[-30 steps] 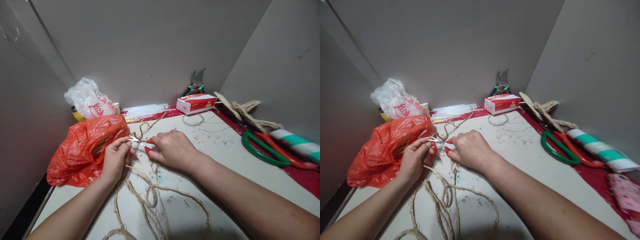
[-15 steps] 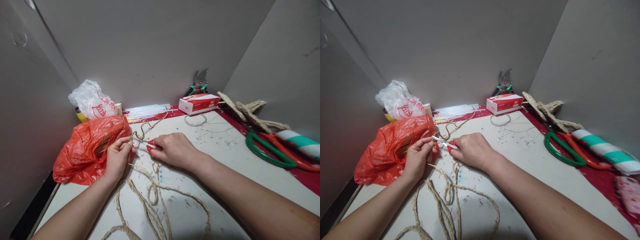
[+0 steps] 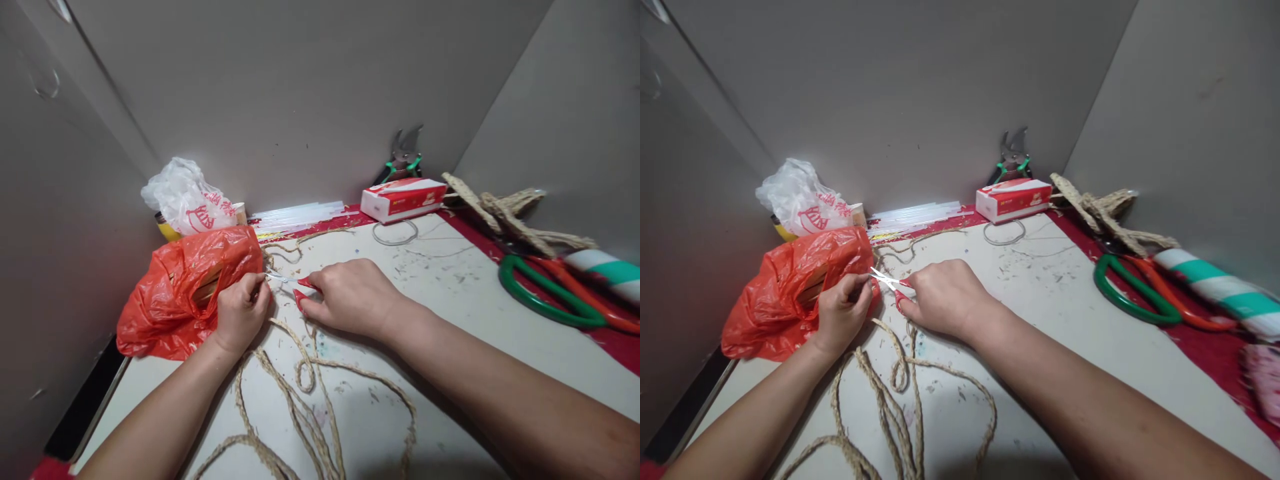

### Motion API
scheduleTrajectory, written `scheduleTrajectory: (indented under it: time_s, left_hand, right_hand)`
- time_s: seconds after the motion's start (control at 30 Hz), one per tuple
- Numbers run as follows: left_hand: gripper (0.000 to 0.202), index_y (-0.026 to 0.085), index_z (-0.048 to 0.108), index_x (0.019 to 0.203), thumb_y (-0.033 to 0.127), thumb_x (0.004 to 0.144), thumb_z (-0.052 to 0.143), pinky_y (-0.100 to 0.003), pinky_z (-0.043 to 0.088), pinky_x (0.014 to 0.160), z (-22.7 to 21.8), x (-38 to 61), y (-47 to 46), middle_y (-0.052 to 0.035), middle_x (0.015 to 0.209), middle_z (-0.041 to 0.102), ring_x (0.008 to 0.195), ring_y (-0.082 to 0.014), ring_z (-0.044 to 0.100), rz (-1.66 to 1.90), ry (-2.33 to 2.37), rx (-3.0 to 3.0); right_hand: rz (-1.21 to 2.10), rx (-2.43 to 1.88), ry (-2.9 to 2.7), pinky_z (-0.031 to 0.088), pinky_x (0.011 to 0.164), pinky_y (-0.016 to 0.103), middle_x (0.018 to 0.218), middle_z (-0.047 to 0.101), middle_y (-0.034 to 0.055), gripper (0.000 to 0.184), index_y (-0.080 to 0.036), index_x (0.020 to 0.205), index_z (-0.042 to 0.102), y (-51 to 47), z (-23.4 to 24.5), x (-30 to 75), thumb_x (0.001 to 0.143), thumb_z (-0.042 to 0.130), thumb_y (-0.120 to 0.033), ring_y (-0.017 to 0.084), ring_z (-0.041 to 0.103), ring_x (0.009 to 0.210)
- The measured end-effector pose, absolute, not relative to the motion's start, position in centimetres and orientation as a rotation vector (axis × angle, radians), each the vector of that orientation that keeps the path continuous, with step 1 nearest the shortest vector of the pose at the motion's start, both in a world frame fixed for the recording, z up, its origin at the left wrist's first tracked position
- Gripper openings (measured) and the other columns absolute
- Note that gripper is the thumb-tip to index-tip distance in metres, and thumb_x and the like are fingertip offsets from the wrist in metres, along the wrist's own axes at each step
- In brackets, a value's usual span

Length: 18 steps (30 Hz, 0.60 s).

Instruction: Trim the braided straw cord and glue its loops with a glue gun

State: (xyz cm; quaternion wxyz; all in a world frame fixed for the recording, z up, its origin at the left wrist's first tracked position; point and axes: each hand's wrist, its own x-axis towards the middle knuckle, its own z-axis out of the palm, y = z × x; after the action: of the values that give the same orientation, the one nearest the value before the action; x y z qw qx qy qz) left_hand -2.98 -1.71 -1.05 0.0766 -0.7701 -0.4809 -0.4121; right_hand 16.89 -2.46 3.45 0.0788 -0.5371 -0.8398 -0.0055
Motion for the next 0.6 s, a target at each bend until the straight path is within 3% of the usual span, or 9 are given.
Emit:
scheduleTrajectory:
  time_s: [0.3, 0.47, 0.6]
  left_hand:
    - [0.01, 0.019, 0.066, 0.084, 0.017, 0.08, 0.057, -0.024, 0.046, 0.063, -1.08, -3.38, -1.42, -0.0045, 0.072, 0.072, 0.062, -0.0169, 0.067, -1.04, -1.37, -2.294]
    - [0.011, 0.021, 0.068, 0.084, 0.019, 0.078, 0.059, -0.024, 0.044, 0.064, -1.15, -3.41, -1.47, -0.0047, 0.074, 0.071, 0.062, -0.0167, 0.064, -1.159, -1.549, -2.278]
    - [0.009, 0.02, 0.067, 0.081, 0.021, 0.077, 0.058, -0.022, 0.043, 0.062, -0.89, -3.33, -1.38, -0.0009, 0.068, 0.066, 0.057, -0.0128, 0.058, -1.351, -1.644, -2.223]
  right_hand:
    - [0.092, -1.672, -2.544, 0.034, 0.056, 0.03, 0.072, 0.07, 0.0098, 0.041, -0.02, 0.073, 0.07, -2.8, 4.13, 16.61, 0.084, 0.041, -0.047, 0.023, 0.062, 0.065]
    - [0.166, -1.643, -2.54, 0.031, 0.053, 0.029, 0.068, 0.069, 0.0078, 0.035, -0.02, 0.072, 0.07, -2.51, 4.05, 16.77, 0.085, 0.043, -0.039, 0.02, 0.062, 0.063]
    - [0.166, -1.688, -2.474, 0.029, 0.053, 0.029, 0.07, 0.07, 0.007, 0.036, -0.021, 0.071, 0.069, -1.97, 3.48, 17.03, 0.085, 0.043, -0.041, 0.02, 0.062, 0.063]
